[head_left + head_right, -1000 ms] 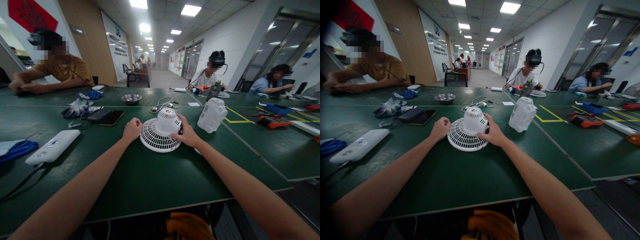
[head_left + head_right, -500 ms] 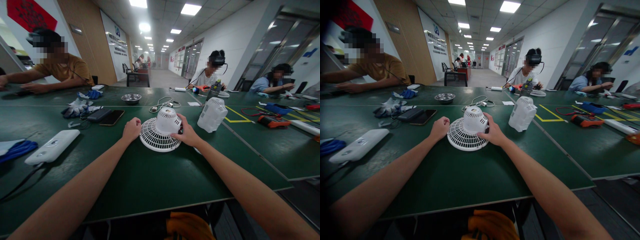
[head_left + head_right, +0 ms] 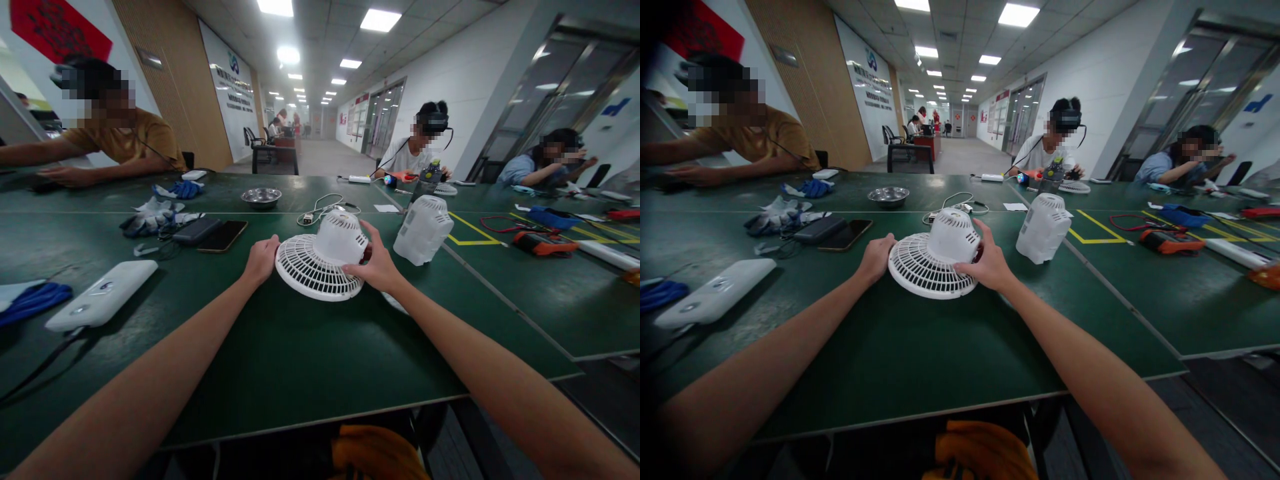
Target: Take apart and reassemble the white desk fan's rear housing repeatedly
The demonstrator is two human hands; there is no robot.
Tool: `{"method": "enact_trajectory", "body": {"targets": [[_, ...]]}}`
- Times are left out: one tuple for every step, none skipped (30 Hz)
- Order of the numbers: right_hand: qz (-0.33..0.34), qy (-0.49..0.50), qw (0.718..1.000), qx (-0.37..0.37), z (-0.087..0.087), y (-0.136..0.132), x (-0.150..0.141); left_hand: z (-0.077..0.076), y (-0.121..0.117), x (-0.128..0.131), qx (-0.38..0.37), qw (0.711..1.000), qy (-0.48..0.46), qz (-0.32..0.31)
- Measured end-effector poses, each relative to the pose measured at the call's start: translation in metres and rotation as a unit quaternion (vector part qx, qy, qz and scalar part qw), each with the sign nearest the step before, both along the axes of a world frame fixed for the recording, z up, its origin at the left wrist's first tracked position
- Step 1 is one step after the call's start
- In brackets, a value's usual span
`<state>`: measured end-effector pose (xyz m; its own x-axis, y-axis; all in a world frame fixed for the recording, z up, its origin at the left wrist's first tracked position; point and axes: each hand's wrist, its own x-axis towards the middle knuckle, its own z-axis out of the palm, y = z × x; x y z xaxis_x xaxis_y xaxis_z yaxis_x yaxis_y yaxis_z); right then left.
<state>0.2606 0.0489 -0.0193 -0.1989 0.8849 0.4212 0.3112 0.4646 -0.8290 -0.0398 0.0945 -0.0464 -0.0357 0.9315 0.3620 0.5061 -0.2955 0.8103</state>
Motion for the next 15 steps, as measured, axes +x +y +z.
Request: {"method": "enact_trajectory", "body": {"targets": [[0.001,0.048,0.999,-0.019,0.001,0.0,-0.001,0.001,0.0,0.001,0.026,0.998,-0.051,-0.015],[0.0,0.098,0.994,-0.039,0.002,0.0,-0.002,0.002,0.0,0.003,0.049,0.994,-0.095,-0.031],[-0.002,0.147,0.987,-0.06,0.003,0.0,-0.004,0.002,0.001,0.004,0.069,0.988,-0.131,-0.042],[-0.001,0.191,0.978,-0.084,0.003,0.001,-0.005,0.001,0.003,0.007,0.082,0.983,-0.155,-0.051],[0.003,0.229,0.967,-0.109,0.002,0.001,-0.007,-0.001,0.005,0.009,0.085,0.981,-0.165,-0.059],[0.012,0.26,0.956,-0.136,0.0,0.001,-0.008,-0.003,0.007,0.012,0.087,0.979,-0.174,-0.063],[0.028,0.282,0.945,-0.165,-0.001,0.001,-0.01,-0.005,0.008,0.014,0.083,0.977,-0.183,-0.075],[0.048,0.295,0.933,-0.198,-0.003,0.0,-0.011,-0.007,0.009,0.017,0.076,0.973,-0.198,-0.09],[0.07,0.301,0.922,-0.231,-0.005,0.0,-0.012,-0.009,0.009,0.02,0.071,0.967,-0.221,-0.105],[0.091,0.302,0.911,-0.264,-0.007,-0.001,-0.013,-0.009,0.008,0.022,0.063,0.96,-0.247,-0.12],[0.109,0.299,0.901,-0.293,-0.009,-0.001,-0.013,-0.01,0.006,0.024,0.05,0.952,-0.272,-0.134],[0.124,0.294,0.893,-0.317,-0.01,-0.002,-0.014,-0.009,0.004,0.027,0.03,0.944,-0.293,-0.145],[0.132,0.289,0.889,-0.33,-0.01,-0.003,-0.015,-0.009,0.001,0.028,0.005,0.938,-0.311,-0.153],[0.136,0.285,0.888,-0.334,-0.01,-0.003,-0.015,-0.008,-0.001,0.03,-0.026,0.933,-0.324,-0.156],[0.139,0.281,0.889,-0.333,-0.009,-0.004,-0.016,-0.007,-0.003,0.031,-0.055,0.928,-0.336,-0.153]]}}
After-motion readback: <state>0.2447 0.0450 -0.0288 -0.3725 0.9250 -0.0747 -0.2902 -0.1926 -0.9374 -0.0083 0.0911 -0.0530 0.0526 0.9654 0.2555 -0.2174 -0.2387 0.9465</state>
